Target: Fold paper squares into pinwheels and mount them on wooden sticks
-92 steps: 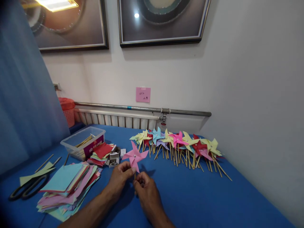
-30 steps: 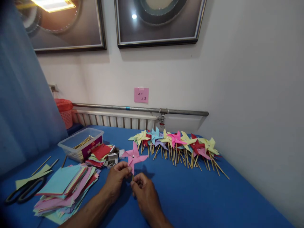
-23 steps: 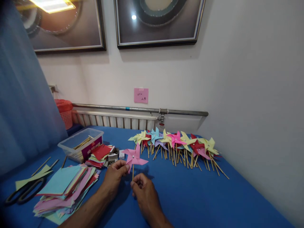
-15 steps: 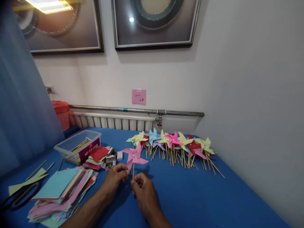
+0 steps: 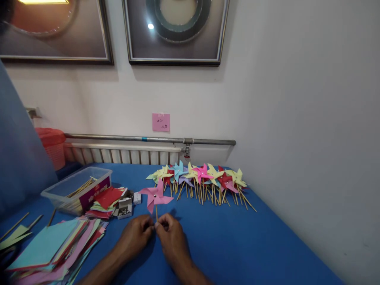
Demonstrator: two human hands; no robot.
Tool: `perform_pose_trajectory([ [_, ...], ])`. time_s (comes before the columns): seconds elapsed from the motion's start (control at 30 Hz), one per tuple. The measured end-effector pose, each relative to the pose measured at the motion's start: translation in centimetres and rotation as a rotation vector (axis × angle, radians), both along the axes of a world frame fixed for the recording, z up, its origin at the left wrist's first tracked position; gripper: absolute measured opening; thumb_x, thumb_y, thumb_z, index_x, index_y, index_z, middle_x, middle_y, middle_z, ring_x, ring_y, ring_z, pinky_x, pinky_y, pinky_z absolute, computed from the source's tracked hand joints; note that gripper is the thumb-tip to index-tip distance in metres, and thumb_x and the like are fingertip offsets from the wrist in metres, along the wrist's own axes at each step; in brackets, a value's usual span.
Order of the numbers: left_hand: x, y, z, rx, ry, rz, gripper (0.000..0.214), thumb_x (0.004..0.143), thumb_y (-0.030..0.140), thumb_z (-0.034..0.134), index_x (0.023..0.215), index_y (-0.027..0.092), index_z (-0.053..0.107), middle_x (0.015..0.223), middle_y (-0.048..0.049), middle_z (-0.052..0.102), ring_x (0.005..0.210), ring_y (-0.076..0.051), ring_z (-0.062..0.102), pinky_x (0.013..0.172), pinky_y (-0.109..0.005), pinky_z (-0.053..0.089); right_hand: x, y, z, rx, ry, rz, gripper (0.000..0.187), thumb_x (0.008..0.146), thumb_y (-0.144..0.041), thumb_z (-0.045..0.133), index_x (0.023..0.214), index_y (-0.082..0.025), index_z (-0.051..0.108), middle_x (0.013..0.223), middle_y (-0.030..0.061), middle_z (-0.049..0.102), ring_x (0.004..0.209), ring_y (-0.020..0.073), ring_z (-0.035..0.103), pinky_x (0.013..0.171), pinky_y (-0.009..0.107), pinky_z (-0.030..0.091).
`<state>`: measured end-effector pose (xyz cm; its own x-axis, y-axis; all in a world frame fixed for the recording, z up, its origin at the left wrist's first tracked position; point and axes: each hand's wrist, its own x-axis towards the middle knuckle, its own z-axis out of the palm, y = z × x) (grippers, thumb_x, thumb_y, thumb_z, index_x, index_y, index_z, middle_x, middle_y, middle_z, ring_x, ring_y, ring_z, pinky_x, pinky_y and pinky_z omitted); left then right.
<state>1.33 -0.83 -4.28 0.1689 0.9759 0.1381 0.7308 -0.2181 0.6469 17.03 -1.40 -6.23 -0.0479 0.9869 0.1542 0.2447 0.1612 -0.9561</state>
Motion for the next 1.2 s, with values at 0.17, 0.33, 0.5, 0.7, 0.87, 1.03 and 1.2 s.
perform_pose_trajectory([
  [0.17, -0.2, 0.2, -0.1, -0.001, 0.012, -0.014, 0.014, 0.086, 0.012, 0.057, 0.076, 0.018, 0.065, 0.08, -0.0012, 0.072, 0.078, -0.016, 0.063, 0.07, -0.026, 0.033, 0.2, -0.2, 0.2, 0.003, -0.034, -0.036, 0.014, 0.086, -0.032, 0.057, 0.074, -0.023, 0.056, 0.062, -0.0058, 0.053, 0.056, 0.0138, 0.048, 0.056, 0.024, 0.036],
  [0.33, 0.0, -0.1, 0.1, 0.004, 0.05, -0.021, 0.013, 0.088, 0.014, 0.059, 0.077, 0.018, 0.066, 0.08, -0.0008, 0.072, 0.077, -0.015, 0.061, 0.069, -0.026, 0.032, 0.6, -0.5, 0.1, 0.018, -0.09, -0.064, 0.015, 0.089, -0.031, 0.054, 0.076, -0.023, 0.057, 0.062, -0.0053, 0.055, 0.056, 0.0143, 0.049, 0.055, 0.024, 0.035],
  [0.5, 0.1, -0.2, 0.3, -0.006, 0.066, -0.023, 0.013, 0.088, 0.014, 0.059, 0.077, 0.018, 0.065, 0.081, -0.0004, 0.071, 0.078, -0.015, 0.061, 0.069, -0.025, 0.032, 2.5, 1.4, 0.8, 0.046, -0.264, -0.104, 0.016, 0.091, -0.028, 0.054, 0.08, -0.021, 0.063, 0.064, -0.0021, 0.064, 0.057, 0.0155, 0.058, 0.057, 0.024, 0.04],
  [0.7, -0.1, 0.1, 0.0, -0.01, 0.06, -0.025, 0.012, 0.086, 0.014, 0.06, 0.077, 0.019, 0.067, 0.085, -0.0008, 0.072, 0.08, -0.015, 0.062, 0.07, -0.026, 0.032, 6.3, 7.0, 4.0, 0.054, -0.459, -0.342, 0.018, 0.09, -0.026, 0.056, 0.083, -0.019, 0.071, 0.083, 0.0057, 0.077, 0.079, 0.0209, 0.069, 0.068, 0.026, 0.041],
  [0.87, 0.0, 0.0, 0.3, -0.012, 0.076, -0.035, 0.014, 0.087, 0.015, 0.058, 0.081, 0.02, 0.069, 0.089, -0.002, 0.075, 0.086, -0.017, 0.064, 0.073, -0.027, 0.034, 6.3, 10.2, 5.3, -0.008, -0.561, -0.47, 0.026, 0.095, -0.028, 0.053, 0.086, -0.019, 0.075, 0.087, 0.0083, 0.08, 0.084, 0.023, 0.071, 0.068, 0.028, 0.04],
  [1.03, 0.2, -0.2, 0.6, -0.018, 0.083, -0.04, 0.013, 0.088, 0.016, 0.057, 0.082, 0.02, 0.069, 0.091, -0.0024, 0.075, 0.085, -0.017, 0.065, 0.074, -0.028, 0.034, 5.3, 11.1, 4.8, -0.095, -0.657, -0.543, 0.03, 0.097, -0.027, 0.051, 0.092, -0.02, 0.079, 0.096, 0.0132, 0.082, 0.089, 0.0252, 0.074, 0.067, 0.03, 0.04],
  [1.2, 0.1, 0.0, 0.3, -0.02, 0.067, -0.044, 0.013, 0.086, 0.014, 0.058, 0.08, 0.02, 0.068, 0.088, -0.0016, 0.074, 0.083, -0.016, 0.064, 0.073, -0.027, 0.033, 4.9, 11.2, 4.4, -0.145, -0.722, -0.567, 0.031, 0.099, -0.029, 0.051, 0.096, -0.021, 0.081, 0.102, 0.0162, 0.082, 0.093, 0.0284, 0.076, 0.069, 0.032, 0.043],
])
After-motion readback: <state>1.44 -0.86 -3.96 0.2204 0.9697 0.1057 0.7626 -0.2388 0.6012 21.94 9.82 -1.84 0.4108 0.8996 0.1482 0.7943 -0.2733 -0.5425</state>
